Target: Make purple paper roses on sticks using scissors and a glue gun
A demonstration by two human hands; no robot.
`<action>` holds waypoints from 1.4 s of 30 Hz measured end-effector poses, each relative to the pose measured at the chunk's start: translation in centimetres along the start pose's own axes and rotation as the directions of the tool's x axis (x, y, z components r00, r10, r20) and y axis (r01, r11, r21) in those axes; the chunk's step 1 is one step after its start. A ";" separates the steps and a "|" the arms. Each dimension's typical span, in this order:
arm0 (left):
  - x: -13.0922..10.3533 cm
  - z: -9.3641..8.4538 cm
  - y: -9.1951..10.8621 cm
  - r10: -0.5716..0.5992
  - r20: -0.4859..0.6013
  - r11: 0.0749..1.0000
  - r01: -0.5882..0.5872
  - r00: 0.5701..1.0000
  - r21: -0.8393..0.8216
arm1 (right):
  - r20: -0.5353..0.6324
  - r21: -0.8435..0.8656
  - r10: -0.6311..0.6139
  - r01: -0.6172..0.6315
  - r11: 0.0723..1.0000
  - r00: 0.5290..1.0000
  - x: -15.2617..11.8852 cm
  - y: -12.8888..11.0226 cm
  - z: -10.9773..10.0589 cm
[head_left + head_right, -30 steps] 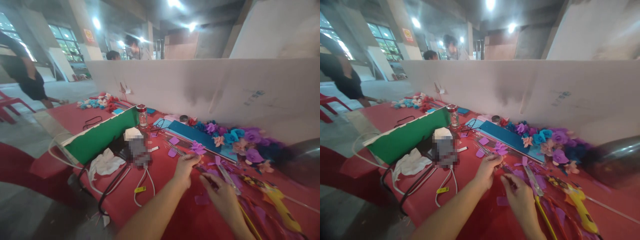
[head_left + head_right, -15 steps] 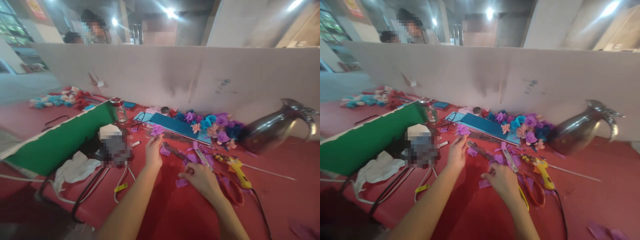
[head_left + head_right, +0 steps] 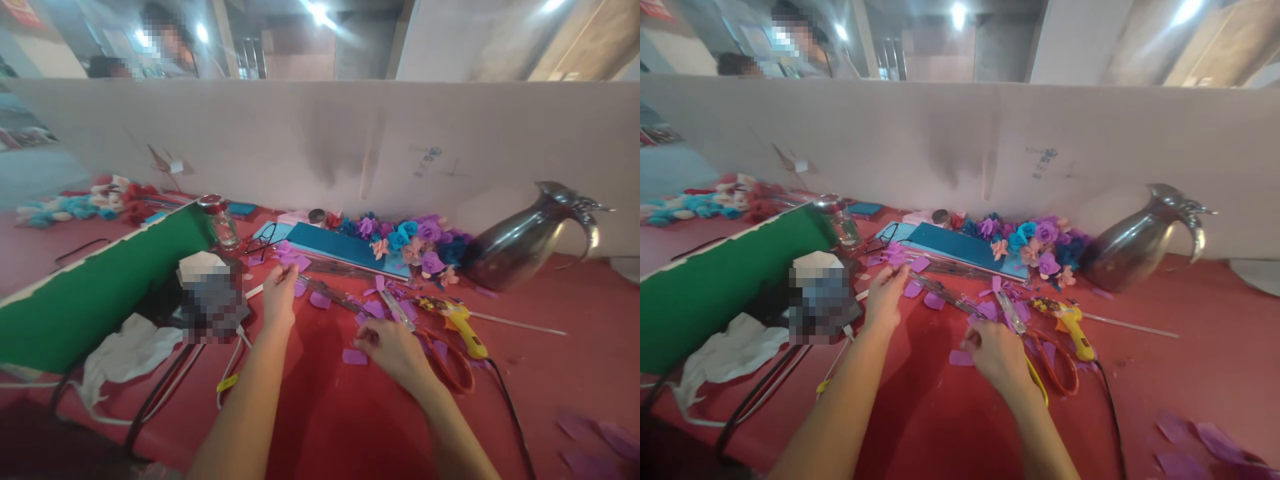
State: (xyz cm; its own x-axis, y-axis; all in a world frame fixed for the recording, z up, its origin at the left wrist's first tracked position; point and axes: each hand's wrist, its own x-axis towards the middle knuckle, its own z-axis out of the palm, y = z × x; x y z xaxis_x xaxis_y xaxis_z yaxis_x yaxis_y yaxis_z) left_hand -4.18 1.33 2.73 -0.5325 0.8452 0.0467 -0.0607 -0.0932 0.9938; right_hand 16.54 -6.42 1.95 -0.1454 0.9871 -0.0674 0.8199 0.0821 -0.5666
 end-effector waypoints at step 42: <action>2.6 -2.4 -3.1 -0.118 0.202 0.676 -0.070 0.972 0.734 | -0.126 -0.059 -0.183 0.177 0.982 0.975 5.8 -5.7 2.9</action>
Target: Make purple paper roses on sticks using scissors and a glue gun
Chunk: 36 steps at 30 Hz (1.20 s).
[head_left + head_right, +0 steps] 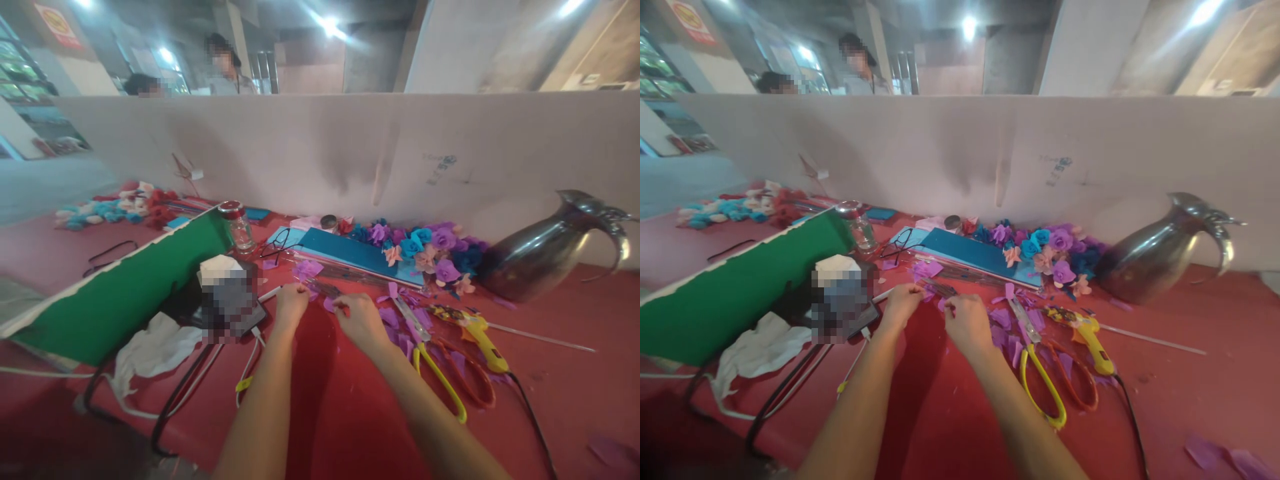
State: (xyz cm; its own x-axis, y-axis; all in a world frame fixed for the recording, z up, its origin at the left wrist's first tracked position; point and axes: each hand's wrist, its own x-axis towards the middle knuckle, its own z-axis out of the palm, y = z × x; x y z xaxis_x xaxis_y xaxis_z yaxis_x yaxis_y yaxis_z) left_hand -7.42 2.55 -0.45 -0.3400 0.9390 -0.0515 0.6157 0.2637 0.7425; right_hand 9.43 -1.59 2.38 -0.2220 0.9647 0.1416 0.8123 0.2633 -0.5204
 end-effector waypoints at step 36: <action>-1.9 1.4 2.3 -0.016 0.165 0.993 0.036 0.986 -0.114 | 0.083 -0.099 0.190 -0.182 0.978 0.978 1.7 1.2 0.2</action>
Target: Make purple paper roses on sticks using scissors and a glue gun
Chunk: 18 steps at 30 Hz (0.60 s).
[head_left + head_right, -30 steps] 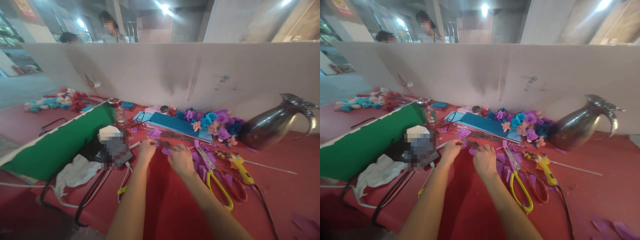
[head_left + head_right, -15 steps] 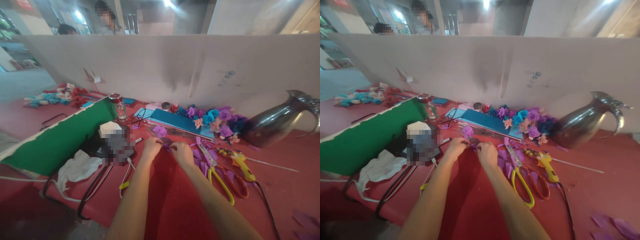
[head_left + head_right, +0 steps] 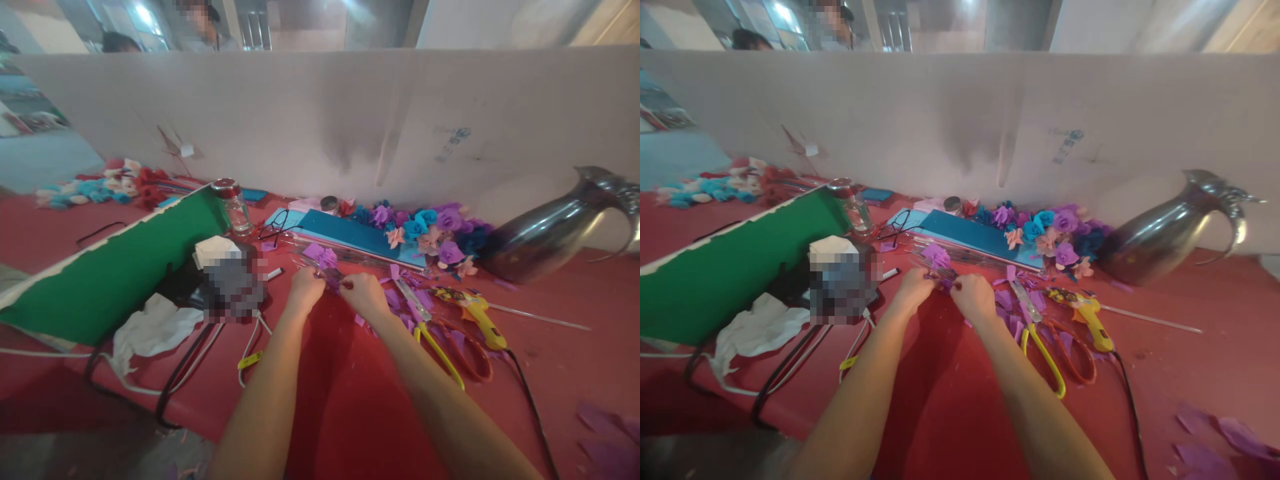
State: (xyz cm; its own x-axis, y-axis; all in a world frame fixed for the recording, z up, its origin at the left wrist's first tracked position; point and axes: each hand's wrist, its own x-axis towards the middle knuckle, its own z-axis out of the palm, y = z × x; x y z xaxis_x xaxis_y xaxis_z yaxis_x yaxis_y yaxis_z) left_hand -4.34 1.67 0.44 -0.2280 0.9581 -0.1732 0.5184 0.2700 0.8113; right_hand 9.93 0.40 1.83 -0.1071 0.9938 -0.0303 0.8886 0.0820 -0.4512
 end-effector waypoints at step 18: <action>0.2 0.2 -0.3 -0.001 -0.016 1.000 0.001 1.000 -0.005 | 0.012 0.009 -0.035 0.035 0.999 0.999 0.3 0.1 -0.2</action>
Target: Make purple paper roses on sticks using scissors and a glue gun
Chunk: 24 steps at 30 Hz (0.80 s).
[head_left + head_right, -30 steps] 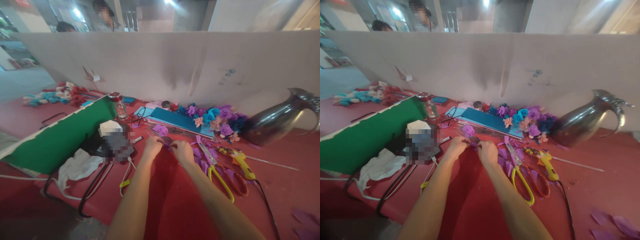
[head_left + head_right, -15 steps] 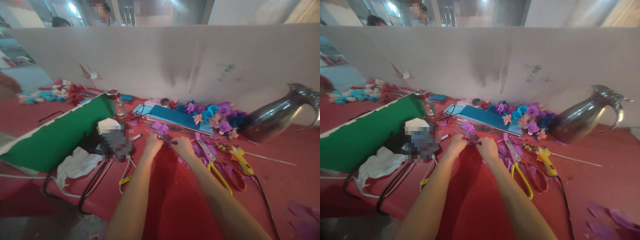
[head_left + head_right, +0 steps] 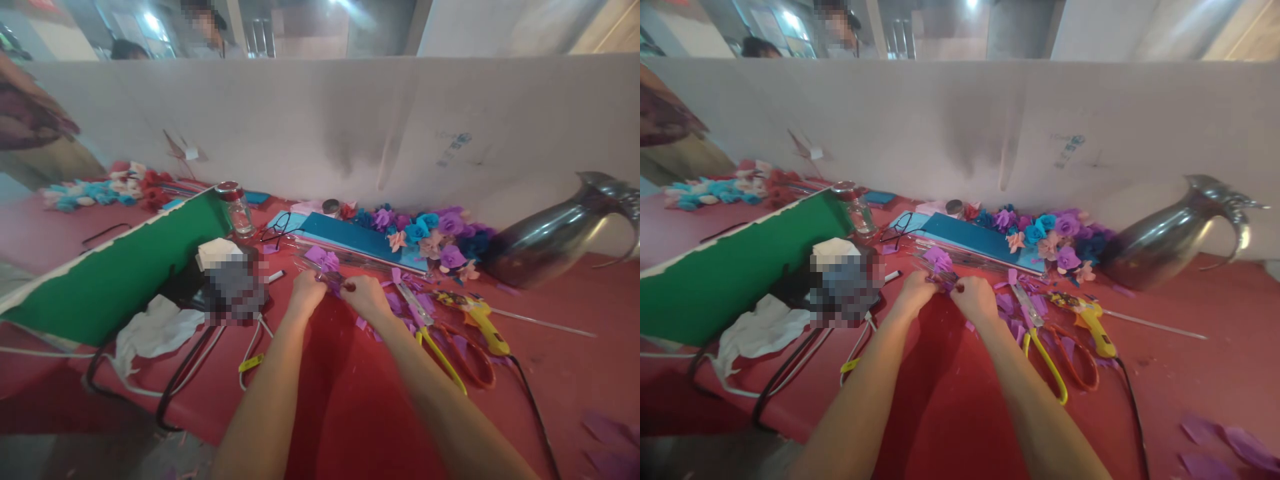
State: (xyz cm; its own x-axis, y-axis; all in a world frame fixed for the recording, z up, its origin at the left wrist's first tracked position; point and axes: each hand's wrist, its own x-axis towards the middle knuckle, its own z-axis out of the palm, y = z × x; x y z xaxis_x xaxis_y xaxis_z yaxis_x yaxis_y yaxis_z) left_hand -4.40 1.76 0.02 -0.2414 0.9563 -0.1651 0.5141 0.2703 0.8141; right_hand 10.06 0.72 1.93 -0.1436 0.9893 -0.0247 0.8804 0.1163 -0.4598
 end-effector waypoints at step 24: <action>-0.3 0.1 0.5 -0.047 0.023 0.997 0.048 0.999 -0.059 | 0.047 0.082 0.024 -0.028 0.996 0.999 0.5 0.9 0.1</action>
State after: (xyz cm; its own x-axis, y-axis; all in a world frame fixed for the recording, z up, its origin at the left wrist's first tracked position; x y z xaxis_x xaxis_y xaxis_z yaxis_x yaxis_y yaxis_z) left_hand -4.00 1.64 0.42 -0.2465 0.9449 -0.2155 0.4524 0.3088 0.8366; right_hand 10.80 1.30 1.42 -0.1430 0.9867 -0.0773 0.8443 0.0808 -0.5298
